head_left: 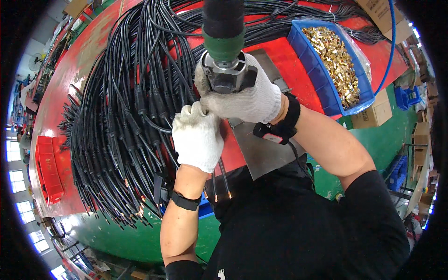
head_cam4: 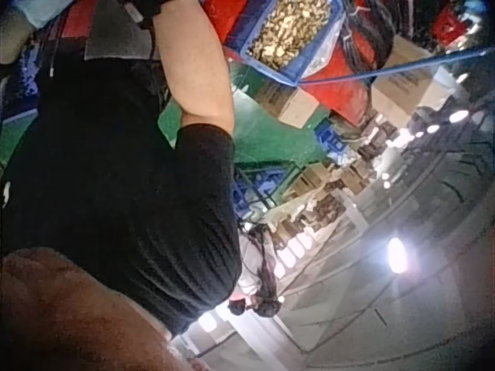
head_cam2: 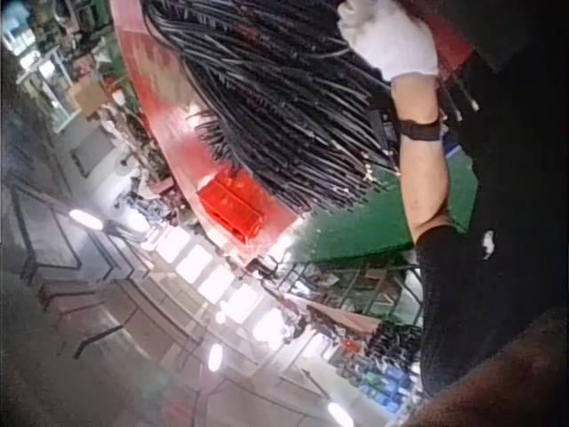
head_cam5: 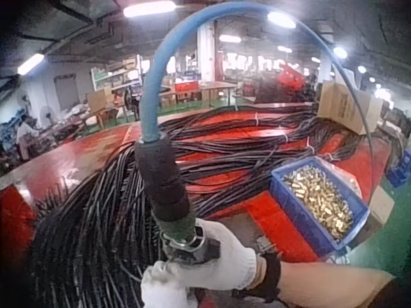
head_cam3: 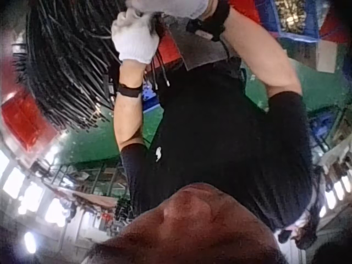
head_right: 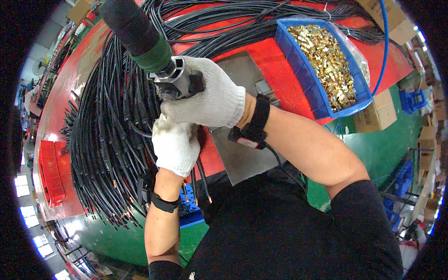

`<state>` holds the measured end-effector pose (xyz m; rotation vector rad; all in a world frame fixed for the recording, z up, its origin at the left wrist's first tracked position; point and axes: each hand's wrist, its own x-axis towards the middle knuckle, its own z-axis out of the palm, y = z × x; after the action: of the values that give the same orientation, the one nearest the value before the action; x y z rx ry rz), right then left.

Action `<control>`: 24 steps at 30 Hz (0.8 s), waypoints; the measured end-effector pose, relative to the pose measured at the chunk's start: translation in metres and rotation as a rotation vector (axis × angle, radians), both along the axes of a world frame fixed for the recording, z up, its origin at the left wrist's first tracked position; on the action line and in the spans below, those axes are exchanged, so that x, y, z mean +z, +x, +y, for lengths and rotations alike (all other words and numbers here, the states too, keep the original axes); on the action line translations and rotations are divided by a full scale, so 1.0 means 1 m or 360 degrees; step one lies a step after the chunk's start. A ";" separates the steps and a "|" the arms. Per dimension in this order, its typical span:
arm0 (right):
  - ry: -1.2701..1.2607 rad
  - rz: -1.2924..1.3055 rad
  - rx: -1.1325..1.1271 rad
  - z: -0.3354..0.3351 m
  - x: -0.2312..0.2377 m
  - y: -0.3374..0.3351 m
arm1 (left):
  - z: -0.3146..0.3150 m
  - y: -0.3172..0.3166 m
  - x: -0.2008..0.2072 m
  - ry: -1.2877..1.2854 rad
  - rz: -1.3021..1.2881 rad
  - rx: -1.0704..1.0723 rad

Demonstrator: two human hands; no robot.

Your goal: The recorder is attaching metal connectors to the ends of black electrical cables using a pneumatic crimping tool at a factory workstation.

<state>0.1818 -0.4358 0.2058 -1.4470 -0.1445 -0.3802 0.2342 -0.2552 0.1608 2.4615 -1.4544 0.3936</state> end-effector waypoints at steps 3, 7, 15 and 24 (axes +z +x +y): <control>0.0074 -0.0005 0.0037 0.004 0.001 0.000 | 0.001 0.000 -0.004 0.0025 0.0008 0.0014; 0.0073 -0.0027 0.0028 0.004 0.001 0.001 | 0.001 0.001 -0.003 0.0001 -0.0007 -0.0008; 0.0160 -0.0053 -0.0015 0.005 0.005 -0.002 | 0.000 0.000 -0.002 -0.0014 -0.0011 -0.0016; -0.0267 -0.0195 -0.0720 -0.064 0.093 -0.051 | 0.009 0.004 0.020 -0.0069 0.0185 -0.0078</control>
<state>0.1306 -0.4995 0.2989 -1.6198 0.0576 -0.8432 0.2379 -0.2459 0.1809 2.3677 -1.4404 0.2646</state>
